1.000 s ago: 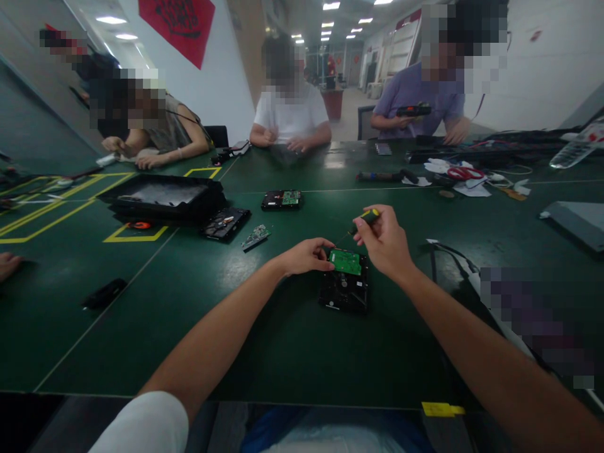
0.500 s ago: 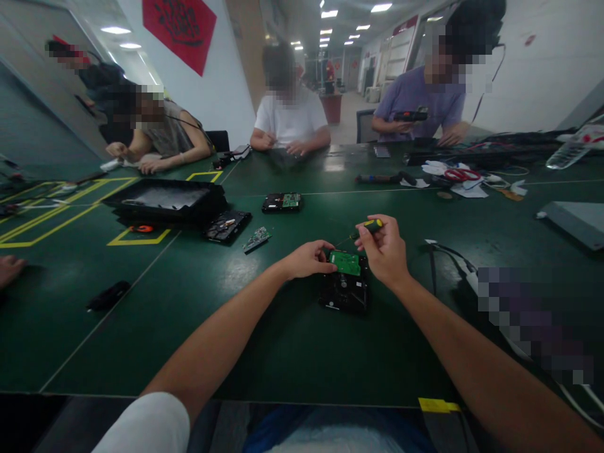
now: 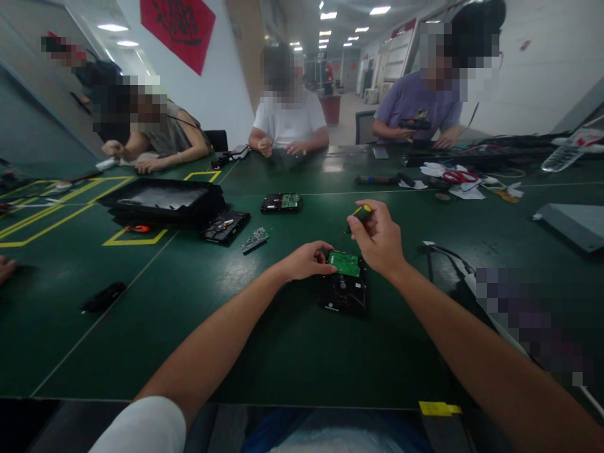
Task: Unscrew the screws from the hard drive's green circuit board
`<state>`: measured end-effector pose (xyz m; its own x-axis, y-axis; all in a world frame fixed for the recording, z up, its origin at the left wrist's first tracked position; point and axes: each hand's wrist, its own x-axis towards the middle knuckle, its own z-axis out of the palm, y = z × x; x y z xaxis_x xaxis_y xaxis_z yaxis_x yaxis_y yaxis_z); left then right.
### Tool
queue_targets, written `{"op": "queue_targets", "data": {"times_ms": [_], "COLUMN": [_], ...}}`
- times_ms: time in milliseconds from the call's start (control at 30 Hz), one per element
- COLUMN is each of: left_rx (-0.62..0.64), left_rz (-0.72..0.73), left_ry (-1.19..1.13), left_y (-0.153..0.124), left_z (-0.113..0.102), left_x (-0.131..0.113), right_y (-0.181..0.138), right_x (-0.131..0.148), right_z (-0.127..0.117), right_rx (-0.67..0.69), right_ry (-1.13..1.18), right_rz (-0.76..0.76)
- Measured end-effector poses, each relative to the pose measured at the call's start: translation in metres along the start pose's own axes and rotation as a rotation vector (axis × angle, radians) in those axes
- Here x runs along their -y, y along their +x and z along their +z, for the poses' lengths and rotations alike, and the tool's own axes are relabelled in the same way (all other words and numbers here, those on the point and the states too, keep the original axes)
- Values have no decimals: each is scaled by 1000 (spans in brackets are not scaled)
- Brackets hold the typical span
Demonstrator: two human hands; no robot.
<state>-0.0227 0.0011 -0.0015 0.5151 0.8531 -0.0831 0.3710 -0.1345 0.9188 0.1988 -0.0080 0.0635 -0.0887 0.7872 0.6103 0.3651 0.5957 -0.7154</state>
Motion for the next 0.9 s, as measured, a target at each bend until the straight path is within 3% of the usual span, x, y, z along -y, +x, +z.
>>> {"op": "queue_targets", "data": {"times_ms": [233, 900], "left_rx": [-7, -12], "left_rz": [-9, -11], "left_ry": [-4, 8], "left_y": [-1, -1], "left_z": [-1, 0], "left_x": [0, -1], "right_y": [4, -13], "right_x": [0, -14], "right_z": [14, 11], "right_rx": [50, 39], "right_ry": [-108, -89], "right_rz": [-94, -46]}}
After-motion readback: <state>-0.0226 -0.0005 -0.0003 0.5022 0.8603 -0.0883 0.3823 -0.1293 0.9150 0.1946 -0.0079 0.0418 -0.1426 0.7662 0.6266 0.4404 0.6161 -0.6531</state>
